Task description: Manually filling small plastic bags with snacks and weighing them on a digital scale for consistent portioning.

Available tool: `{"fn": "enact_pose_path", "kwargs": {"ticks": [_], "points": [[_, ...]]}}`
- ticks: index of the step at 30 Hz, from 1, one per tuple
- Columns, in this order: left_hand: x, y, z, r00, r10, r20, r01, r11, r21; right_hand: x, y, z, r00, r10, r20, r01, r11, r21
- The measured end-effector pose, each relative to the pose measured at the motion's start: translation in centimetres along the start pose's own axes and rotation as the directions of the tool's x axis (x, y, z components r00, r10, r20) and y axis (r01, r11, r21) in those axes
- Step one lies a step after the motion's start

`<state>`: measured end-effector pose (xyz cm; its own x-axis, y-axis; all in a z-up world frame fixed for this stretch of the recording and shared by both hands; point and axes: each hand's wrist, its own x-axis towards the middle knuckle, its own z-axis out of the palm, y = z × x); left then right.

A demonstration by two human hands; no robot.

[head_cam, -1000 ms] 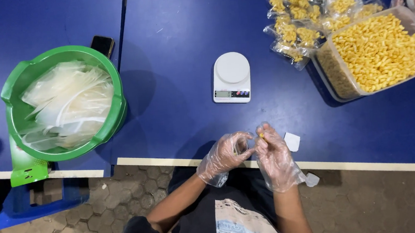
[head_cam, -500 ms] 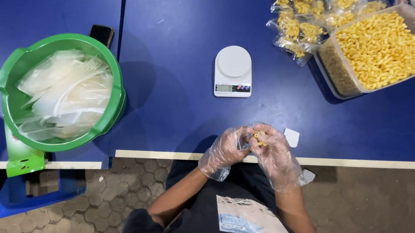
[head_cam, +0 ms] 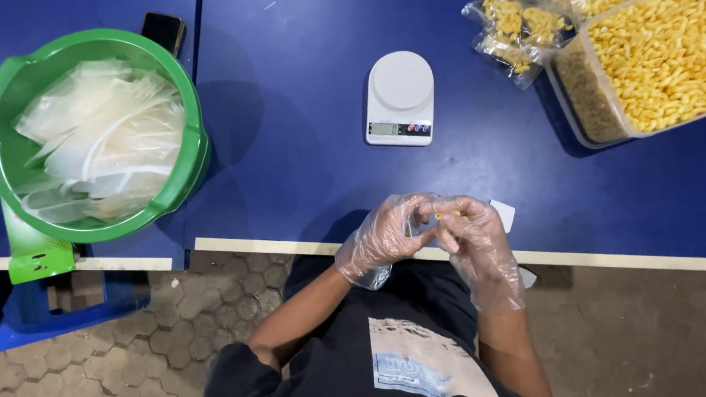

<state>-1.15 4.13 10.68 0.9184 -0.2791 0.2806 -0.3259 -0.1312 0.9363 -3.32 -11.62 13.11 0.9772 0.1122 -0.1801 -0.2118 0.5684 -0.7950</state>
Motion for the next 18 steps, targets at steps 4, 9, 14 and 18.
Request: {"fn": "enact_pose_path", "kwargs": {"ticks": [4,9,14,18], "points": [[0.5,1.7,-0.6,1.000,-0.010,0.020,0.011,0.999,-0.042,0.1,1.6,-1.0,1.000,0.018,0.018,-0.019,0.999,0.039],[0.3,1.7,-1.3,1.000,-0.004,0.029,0.005,0.999,-0.035,0.2,2.7,-1.9,0.998,0.051,0.048,-0.053,0.998,0.039],[0.0,0.2,-1.6,0.999,0.013,0.033,-0.013,1.000,-0.007,0.8,2.5,-1.2,0.992,0.098,0.076,-0.101,0.994,0.044],[-1.4,-1.7,-1.0,1.000,0.007,0.002,-0.007,0.999,0.036,1.5,4.2,-3.5,0.978,0.197,0.071,-0.204,0.972,0.119]]}}
